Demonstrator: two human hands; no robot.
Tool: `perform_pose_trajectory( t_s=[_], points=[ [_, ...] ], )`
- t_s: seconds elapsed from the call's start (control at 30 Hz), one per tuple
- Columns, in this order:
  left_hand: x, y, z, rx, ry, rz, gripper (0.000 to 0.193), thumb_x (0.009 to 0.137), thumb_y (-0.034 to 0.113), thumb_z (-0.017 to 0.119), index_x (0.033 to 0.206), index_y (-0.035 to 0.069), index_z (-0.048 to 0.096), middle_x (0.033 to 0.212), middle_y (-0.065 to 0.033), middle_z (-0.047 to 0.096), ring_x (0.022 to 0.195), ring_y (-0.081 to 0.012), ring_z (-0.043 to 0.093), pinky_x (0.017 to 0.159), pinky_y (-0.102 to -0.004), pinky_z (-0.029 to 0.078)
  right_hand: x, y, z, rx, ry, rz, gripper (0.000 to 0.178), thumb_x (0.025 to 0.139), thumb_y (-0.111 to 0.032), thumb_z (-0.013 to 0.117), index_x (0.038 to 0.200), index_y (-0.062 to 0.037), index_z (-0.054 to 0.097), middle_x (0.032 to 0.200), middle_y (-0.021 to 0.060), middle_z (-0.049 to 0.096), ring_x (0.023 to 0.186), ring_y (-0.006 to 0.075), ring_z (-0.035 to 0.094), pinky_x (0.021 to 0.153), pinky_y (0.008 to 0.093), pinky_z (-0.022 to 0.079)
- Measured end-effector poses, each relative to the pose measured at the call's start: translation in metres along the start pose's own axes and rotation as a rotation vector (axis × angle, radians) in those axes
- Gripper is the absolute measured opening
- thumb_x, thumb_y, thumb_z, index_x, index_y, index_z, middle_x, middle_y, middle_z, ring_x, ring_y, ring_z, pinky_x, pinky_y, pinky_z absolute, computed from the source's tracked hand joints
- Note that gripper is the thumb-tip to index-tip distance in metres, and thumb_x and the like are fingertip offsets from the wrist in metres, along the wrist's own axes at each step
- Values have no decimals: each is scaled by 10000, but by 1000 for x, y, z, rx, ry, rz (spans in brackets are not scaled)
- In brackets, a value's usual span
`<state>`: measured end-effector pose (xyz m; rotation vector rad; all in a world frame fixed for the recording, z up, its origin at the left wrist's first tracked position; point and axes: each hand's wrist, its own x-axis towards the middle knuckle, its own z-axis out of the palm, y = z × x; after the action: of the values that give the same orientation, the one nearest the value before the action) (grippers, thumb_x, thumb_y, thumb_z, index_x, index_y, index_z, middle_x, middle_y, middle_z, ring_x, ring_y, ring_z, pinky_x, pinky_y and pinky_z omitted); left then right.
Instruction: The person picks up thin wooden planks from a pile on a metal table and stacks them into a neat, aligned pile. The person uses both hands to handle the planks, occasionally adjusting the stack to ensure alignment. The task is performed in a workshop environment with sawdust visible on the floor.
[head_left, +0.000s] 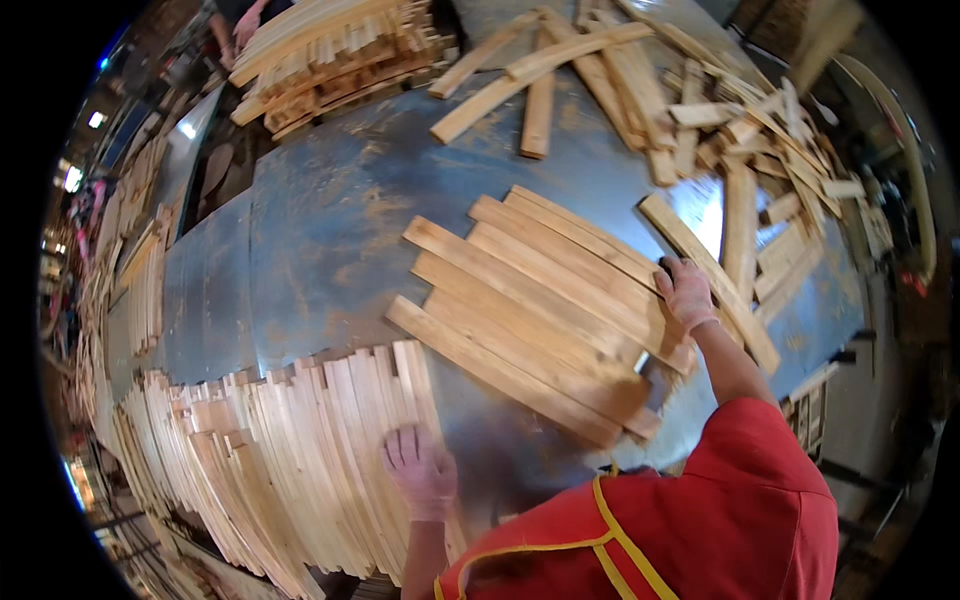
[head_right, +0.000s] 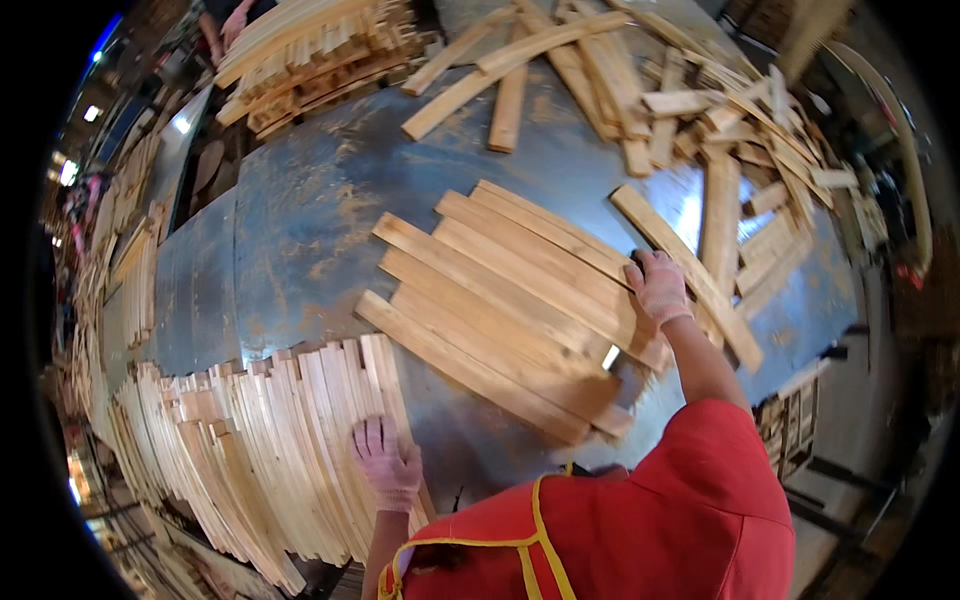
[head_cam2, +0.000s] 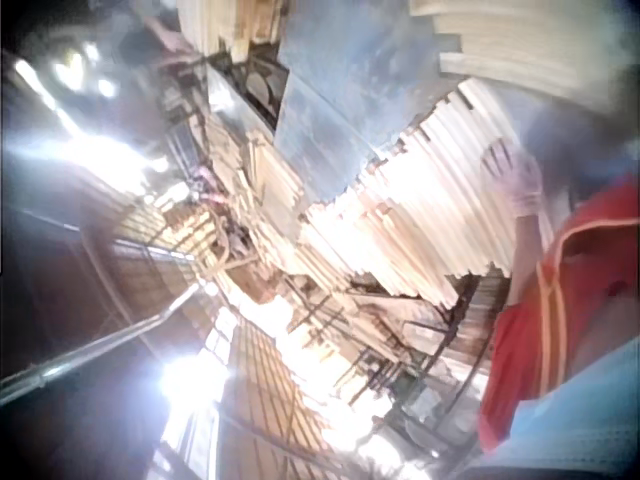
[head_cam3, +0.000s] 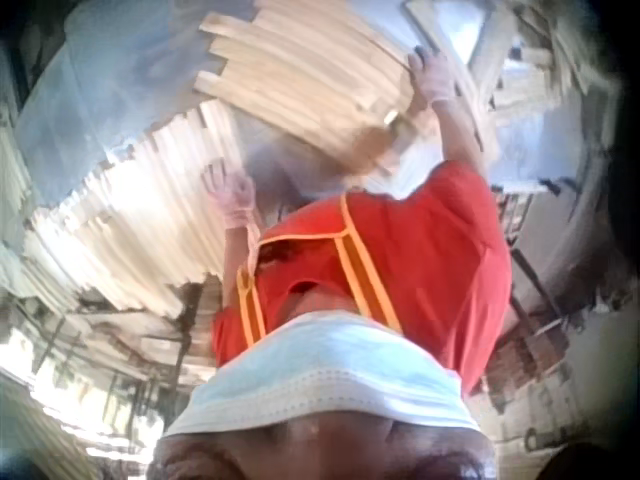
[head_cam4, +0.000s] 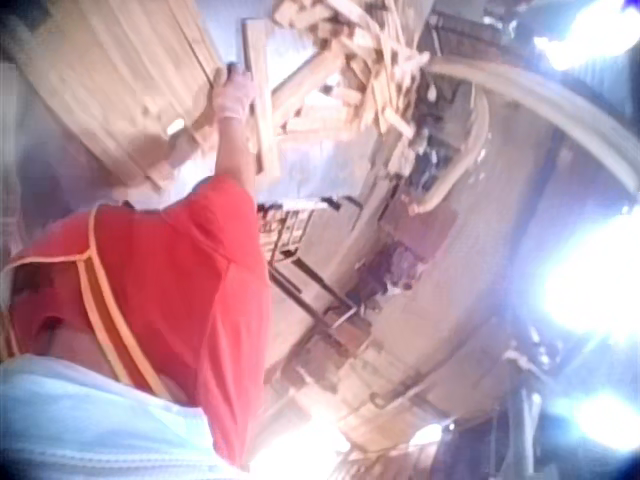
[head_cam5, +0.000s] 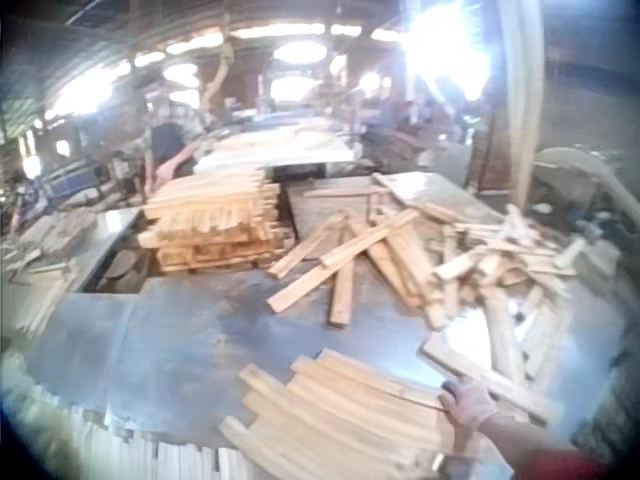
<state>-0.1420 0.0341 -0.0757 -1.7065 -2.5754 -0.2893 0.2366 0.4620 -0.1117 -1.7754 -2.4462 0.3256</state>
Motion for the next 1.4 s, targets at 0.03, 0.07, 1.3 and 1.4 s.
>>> perform_pose_trajectory(
  t_s=[0.03,0.07,1.3,1.4],
  points=[
    [3,3,-5,0,-22,-2,717,702,243,770,1379,89,592,1388,-150,565,1327,-420,492,1179,-577,359,-18,25,5,162,81,-8,503,995,-425,635,1365,-85,646,1195,240,685,1167,429,633,1038,503,504],
    [4,6,-11,7,-58,-1,733,713,250,778,1402,89,587,1403,-150,561,1344,-416,484,1194,-570,350,-33,51,14,156,139,3,529,969,-415,666,1383,-85,635,1236,226,679,1178,427,632,1032,504,504],
    [-33,184,11,-205,-264,-408,958,901,300,799,1648,-15,287,1716,-225,274,1584,-338,275,1292,-400,255,-66,145,-85,-198,-246,-185,781,803,-416,796,1490,-162,523,1310,135,683,1246,361,643,1025,472,550],
    [-57,145,-11,-1008,-285,-597,789,944,57,653,1637,-49,292,1639,-228,394,1495,-295,424,1255,-399,324,-121,140,-109,-116,-248,-180,765,826,-456,786,1490,-160,548,1273,144,706,1207,361,669,1026,464,557]
  ],
)
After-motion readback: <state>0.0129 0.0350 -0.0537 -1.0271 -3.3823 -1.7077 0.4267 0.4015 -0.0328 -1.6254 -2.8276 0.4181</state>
